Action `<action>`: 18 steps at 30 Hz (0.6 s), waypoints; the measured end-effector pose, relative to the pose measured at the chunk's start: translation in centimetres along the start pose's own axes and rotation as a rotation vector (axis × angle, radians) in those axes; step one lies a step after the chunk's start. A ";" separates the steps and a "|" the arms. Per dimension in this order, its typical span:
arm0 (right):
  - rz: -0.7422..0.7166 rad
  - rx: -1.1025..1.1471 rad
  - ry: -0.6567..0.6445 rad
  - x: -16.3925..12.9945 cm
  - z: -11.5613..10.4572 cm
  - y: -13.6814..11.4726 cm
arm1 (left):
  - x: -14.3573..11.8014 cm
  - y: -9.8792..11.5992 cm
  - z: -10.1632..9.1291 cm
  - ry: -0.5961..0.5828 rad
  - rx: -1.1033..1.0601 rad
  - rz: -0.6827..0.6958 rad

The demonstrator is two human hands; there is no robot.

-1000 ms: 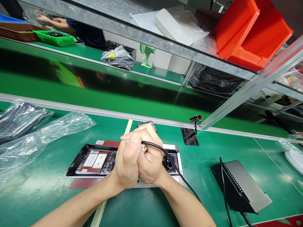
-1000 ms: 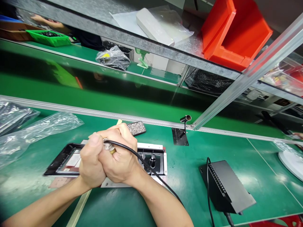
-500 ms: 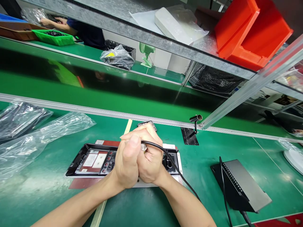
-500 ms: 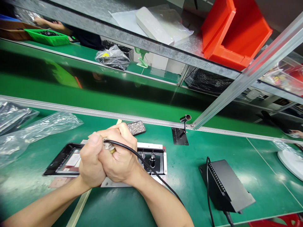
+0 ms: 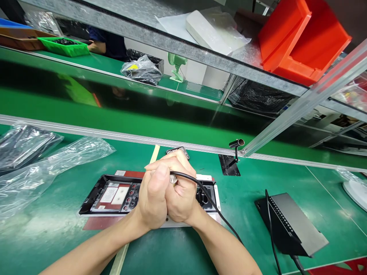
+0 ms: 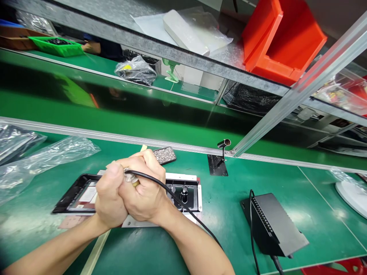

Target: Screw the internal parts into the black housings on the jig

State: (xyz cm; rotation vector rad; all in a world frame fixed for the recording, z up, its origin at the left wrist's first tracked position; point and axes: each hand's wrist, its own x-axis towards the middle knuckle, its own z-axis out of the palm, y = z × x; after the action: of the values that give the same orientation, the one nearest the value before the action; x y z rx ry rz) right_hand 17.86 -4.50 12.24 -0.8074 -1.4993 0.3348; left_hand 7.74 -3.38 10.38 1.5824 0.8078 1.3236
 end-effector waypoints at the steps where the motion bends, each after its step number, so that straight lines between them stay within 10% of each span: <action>1: 0.004 0.002 0.002 0.0 0.0 0.0 | 0.1 0.1 0.0 -0.017 -0.034 0.009; 18: 0.079 -0.030 -0.039 -0.1 0.0 -0.2 | 0.5 1.1 0.3 0.008 -0.026 0.012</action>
State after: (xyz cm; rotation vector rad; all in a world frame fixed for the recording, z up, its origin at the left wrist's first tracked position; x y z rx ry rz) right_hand 17.76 -4.65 12.28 -0.8901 -1.5143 0.3890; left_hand 8.02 -3.43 11.55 1.5646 0.7835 1.3445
